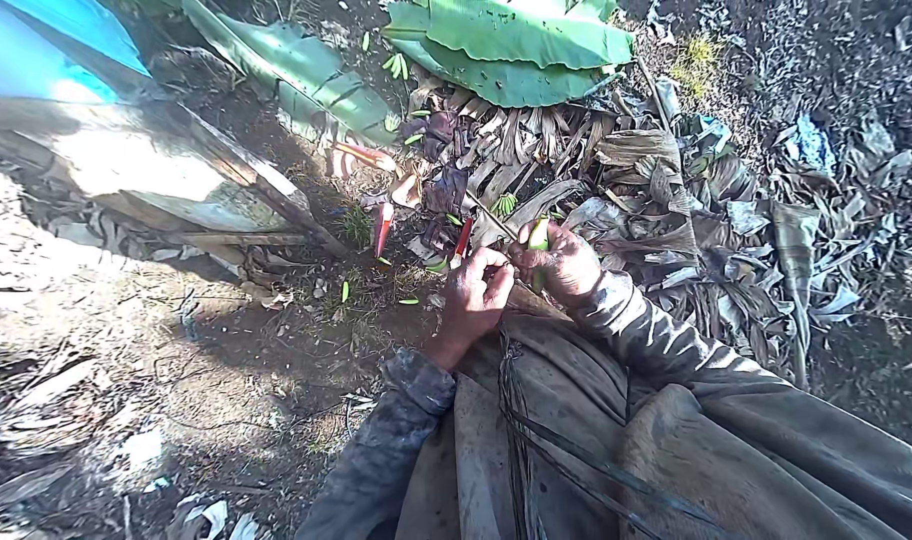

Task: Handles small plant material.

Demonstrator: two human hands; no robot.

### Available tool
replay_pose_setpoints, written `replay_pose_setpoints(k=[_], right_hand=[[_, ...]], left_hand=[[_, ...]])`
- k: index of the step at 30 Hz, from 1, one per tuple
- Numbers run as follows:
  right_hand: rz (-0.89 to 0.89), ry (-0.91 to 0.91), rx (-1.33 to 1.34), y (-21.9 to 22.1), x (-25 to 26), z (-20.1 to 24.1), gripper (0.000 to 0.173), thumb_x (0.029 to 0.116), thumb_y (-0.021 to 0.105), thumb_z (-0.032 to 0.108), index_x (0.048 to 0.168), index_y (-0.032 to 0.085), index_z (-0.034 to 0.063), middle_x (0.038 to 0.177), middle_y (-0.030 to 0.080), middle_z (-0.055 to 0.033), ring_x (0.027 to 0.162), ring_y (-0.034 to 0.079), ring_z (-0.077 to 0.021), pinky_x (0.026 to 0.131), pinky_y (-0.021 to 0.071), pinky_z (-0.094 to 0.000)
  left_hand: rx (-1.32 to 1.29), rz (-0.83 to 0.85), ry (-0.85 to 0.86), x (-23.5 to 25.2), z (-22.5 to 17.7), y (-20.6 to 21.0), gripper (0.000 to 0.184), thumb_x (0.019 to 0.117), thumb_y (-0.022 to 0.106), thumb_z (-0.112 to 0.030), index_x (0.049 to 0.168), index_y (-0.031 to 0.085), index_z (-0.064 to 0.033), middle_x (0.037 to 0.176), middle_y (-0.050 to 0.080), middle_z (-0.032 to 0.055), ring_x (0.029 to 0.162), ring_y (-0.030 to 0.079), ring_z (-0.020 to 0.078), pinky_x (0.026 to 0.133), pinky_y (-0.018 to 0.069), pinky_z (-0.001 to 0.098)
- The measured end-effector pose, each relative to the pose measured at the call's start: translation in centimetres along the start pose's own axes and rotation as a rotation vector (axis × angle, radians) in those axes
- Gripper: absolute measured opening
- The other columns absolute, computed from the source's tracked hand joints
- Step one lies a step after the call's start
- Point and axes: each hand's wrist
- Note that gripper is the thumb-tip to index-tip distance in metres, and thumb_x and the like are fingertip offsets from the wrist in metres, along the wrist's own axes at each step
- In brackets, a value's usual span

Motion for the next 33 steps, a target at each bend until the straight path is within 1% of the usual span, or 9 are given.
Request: replay_pose_setpoints(k=[2,5,9,11,13,17,24,28,33], right_hand=[[0.065,0.024,0.021,-0.9,0.7,0.5,0.016,0.0886,0.07,0.006,0.1,0.059,0.0083,0.079,0.067,-0.0047,0.056,0.059,-0.0107,0.052,0.0537,-0.0265],[0.116,-0.013,-0.023,-1.5,1.2,1.2,0.012,0.0906,0.069,0.012,0.1,0.063,0.0067,0.078,0.067,-0.004,0.055,0.059,-0.0101,0.051,0.0533,-0.0262],[0.196,-0.095,-0.26,-1.4,1.1,2.6,0.026,0.0855,0.062,-0.003,0.11,0.069,0.0022,0.092,0.072,-0.002,0.061,0.061,-0.006,0.054,0.0537,-0.0228],[0.245,-0.163,-0.37,-1.4,1.1,3.0,0.031,0.0817,0.065,-0.006,0.11,0.072,0.0023,0.09,0.072,0.0012,0.064,0.06,-0.0015,0.057,0.052,-0.0194],[0.285,-0.225,-0.439,-1.4,1.2,2.9,0.027,0.0817,0.071,-0.004,0.107,0.073,0.0029,0.094,0.071,0.002,0.073,0.06,-0.0001,0.066,0.0528,-0.0184],[0.297,-0.305,-0.544,-1.6,1.6,2.6,0.016,0.0847,0.074,0.001,0.101,0.074,0.0017,0.098,0.071,-0.0023,0.083,0.064,-0.0037,0.075,0.055,-0.0214],[0.334,-0.331,-0.785,-1.6,1.8,2.8,0.011,0.0868,0.07,0.007,0.097,0.072,0.0018,0.089,0.069,-0.0045,0.076,0.062,-0.0057,0.07,0.0534,-0.0242],[0.333,-0.323,-0.938,-1.1,1.8,2.5,0.011,0.0862,0.067,0.013,0.091,0.07,0.004,0.082,0.065,-0.0049,0.071,0.059,-0.0103,0.065,0.0511,-0.0312],[0.3,-0.345,-1.098,-0.4,1.2,1.9,0.015,0.0872,0.063,0.02,0.089,0.067,0.0058,0.082,0.063,-0.008,0.073,0.062,-0.0207,0.065,0.0513,-0.044]], left_hand=[[-0.089,0.045,-0.127,0.2,-0.5,-0.8,0.009,0.1003,0.061,-0.018,0.105,0.066,-0.013,0.095,0.069,0.0007,0.081,0.067,0.0103,0.069,0.0592,0.0291],[-0.101,0.044,-0.074,0.4,-0.8,-1.3,0.01,0.0999,0.062,-0.013,0.108,0.067,-0.0105,0.099,0.069,0.0016,0.085,0.068,0.0103,0.074,0.0602,0.0283],[-0.119,0.037,-0.112,0.2,-1.1,-1.4,0.019,0.1009,0.063,-0.017,0.119,0.065,-0.0129,0.103,0.071,0.002,0.088,0.07,0.0121,0.076,0.0622,0.0311],[-0.164,0.04,-0.16,0.0,-0.9,-1.4,0.029,0.1006,0.064,-0.019,0.13,0.06,-0.0153,0.102,0.072,0.0034,0.085,0.072,0.0145,0.074,0.0629,0.0333],[-0.196,0.059,-0.176,-0.2,-0.9,-1.6,0.033,0.1008,0.062,-0.016,0.134,0.057,-0.0145,0.099,0.072,0.005,0.081,0.072,0.0156,0.072,0.063,0.0333],[-0.25,0.094,-0.19,-0.2,-0.9,-1.9,0.02,0.1038,0.057,-0.016,0.122,0.063,-0.0119,0.095,0.072,0.0047,0.08,0.071,0.0149,0.073,0.0625,0.0318],[-0.254,0.112,-0.203,-0.1,-1.1,-2.2,0.018,0.1037,0.055,-0.015,0.117,0.067,-0.0095,0.096,0.072,0.0054,0.078,0.071,0.0149,0.071,0.0625,0.0312],[0.036,0.105,-0.109,0.2,-0.8,-2.4,0.014,0.0947,0.064,-0.016,0.108,0.069,-0.0131,0.093,0.072,-0.0011,0.075,0.069,0.0069,0.066,0.0602,0.0273],[0.232,0.035,0.055,0.4,-0.6,-2.0,0.009,0.0901,0.064,-0.014,0.096,0.07,-0.0108,0.097,0.069,0.0019,0.082,0.067,0.0088,0.069,0.0596,0.0294]])
Point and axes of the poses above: each hand's wrist, its own x-axis towards the middle knuckle, its own y-axis out of the palm, z = x × y
